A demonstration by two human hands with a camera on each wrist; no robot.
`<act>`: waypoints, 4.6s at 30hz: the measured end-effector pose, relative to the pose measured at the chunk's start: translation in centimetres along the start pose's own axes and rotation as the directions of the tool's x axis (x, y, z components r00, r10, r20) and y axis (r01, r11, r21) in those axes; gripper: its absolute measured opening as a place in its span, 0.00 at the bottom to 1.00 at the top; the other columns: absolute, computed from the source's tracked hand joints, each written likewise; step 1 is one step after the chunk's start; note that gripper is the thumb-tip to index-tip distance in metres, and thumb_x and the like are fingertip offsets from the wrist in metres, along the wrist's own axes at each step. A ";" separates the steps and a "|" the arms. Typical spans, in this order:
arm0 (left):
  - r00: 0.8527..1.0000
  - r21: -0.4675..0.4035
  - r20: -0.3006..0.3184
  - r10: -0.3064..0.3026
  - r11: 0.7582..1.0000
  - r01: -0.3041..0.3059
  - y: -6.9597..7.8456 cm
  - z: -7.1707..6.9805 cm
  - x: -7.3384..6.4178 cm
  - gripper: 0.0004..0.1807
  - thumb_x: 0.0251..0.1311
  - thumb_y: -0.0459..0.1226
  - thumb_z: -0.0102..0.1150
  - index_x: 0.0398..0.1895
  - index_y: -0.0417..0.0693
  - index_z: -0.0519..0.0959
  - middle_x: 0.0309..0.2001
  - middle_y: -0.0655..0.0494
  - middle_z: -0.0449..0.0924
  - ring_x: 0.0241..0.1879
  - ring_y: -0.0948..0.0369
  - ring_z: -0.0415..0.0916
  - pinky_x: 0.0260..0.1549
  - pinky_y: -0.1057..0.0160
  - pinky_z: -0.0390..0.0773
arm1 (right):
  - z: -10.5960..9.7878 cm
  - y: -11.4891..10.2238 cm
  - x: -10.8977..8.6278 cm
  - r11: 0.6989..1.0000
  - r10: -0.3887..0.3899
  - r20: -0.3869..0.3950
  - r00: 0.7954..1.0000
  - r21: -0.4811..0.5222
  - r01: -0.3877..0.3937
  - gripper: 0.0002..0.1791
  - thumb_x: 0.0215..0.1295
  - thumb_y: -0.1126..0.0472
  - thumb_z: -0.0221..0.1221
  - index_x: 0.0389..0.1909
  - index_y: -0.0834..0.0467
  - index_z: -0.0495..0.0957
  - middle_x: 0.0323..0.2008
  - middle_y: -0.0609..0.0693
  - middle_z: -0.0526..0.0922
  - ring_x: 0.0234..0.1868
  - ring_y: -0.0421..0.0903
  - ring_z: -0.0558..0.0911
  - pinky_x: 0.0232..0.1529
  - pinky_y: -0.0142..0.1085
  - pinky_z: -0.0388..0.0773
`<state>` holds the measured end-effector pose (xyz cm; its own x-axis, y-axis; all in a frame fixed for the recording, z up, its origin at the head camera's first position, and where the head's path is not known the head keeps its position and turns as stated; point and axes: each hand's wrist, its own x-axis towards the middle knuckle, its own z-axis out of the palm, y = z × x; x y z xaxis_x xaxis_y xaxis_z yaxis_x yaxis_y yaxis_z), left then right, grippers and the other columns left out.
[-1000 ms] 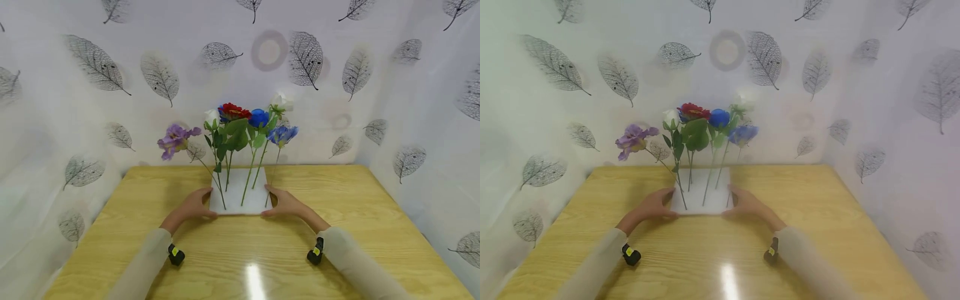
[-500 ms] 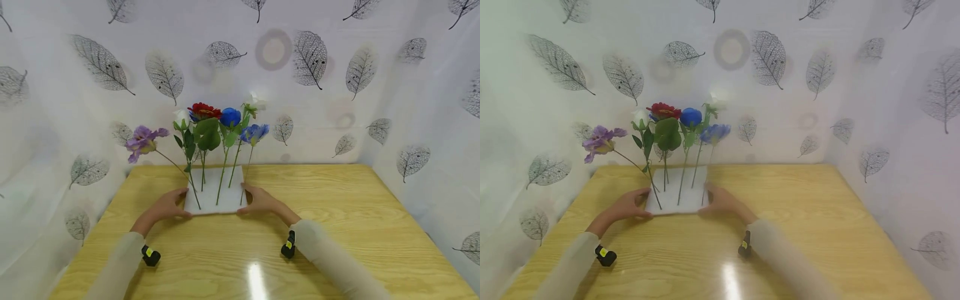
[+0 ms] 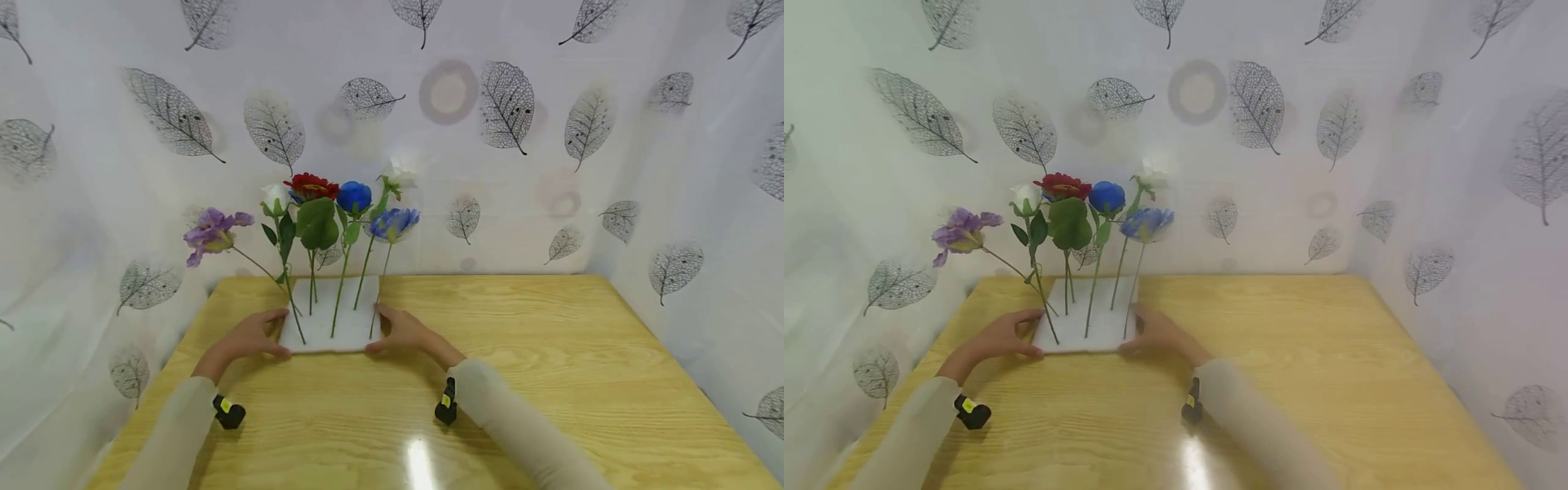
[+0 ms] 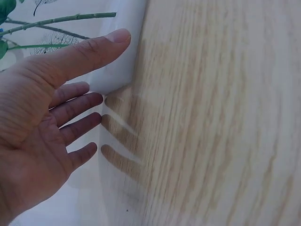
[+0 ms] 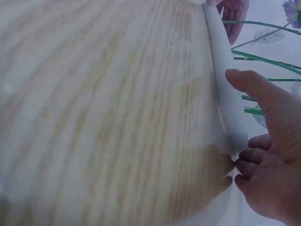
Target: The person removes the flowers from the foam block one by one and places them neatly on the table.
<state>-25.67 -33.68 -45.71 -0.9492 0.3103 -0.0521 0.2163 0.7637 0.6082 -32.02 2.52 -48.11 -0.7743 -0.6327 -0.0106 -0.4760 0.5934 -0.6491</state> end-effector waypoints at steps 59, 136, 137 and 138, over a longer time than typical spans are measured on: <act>0.998 -0.040 0.023 0.060 0.997 -0.059 0.3 0.2 1.8 0.47 0.54 0.44 0.77 0.74 0.34 0.65 0.74 0.26 0.56 0.73 0.27 0.52 0.70 0.29 0.56 | -1.1 -1.3 -0.9 0.579 0.069 -0.256 0.964 0.797 0.171 0.23 0.73 0.70 0.57 0.65 0.77 0.69 0.57 0.68 0.83 0.49 0.42 0.88 0.65 0.57 0.75; 0.997 -0.069 0.030 0.065 0.996 -0.063 -0.1 0.2 1.8 0.47 0.56 0.44 0.76 0.74 0.33 0.65 0.75 0.27 0.55 0.75 0.29 0.50 0.70 0.29 0.57 | -5.6 1.5 -6.4 0.706 0.270 -0.324 0.907 0.707 0.043 0.17 0.71 0.67 0.62 0.54 0.75 0.78 0.44 0.57 0.90 0.38 0.40 0.89 0.47 0.45 0.88; 0.997 -0.067 0.030 0.066 0.996 -0.064 -0.1 0.2 1.8 0.47 0.56 0.44 0.76 0.74 0.33 0.65 0.75 0.27 0.55 0.75 0.29 0.50 0.70 0.29 0.57 | -5.4 1.7 -6.5 0.706 0.268 -0.305 0.914 0.708 0.029 0.17 0.71 0.67 0.61 0.54 0.75 0.77 0.45 0.58 0.89 0.39 0.41 0.89 0.48 0.46 0.88; 0.997 -0.069 0.029 0.066 0.996 -0.064 0.0 0.2 1.8 0.47 0.56 0.44 0.76 0.74 0.33 0.65 0.75 0.27 0.55 0.75 0.29 0.50 0.70 0.29 0.57 | -5.2 1.9 -6.6 0.700 0.269 -0.287 0.919 0.714 0.018 0.17 0.71 0.68 0.61 0.54 0.76 0.77 0.45 0.59 0.89 0.39 0.41 0.90 0.48 0.46 0.88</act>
<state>-27.35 -33.03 -46.02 -0.9260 0.3759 -0.0348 0.2599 0.7017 0.6634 -30.01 10.38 -45.26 -0.9597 -0.2790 0.0337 -0.0492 0.0488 -0.9976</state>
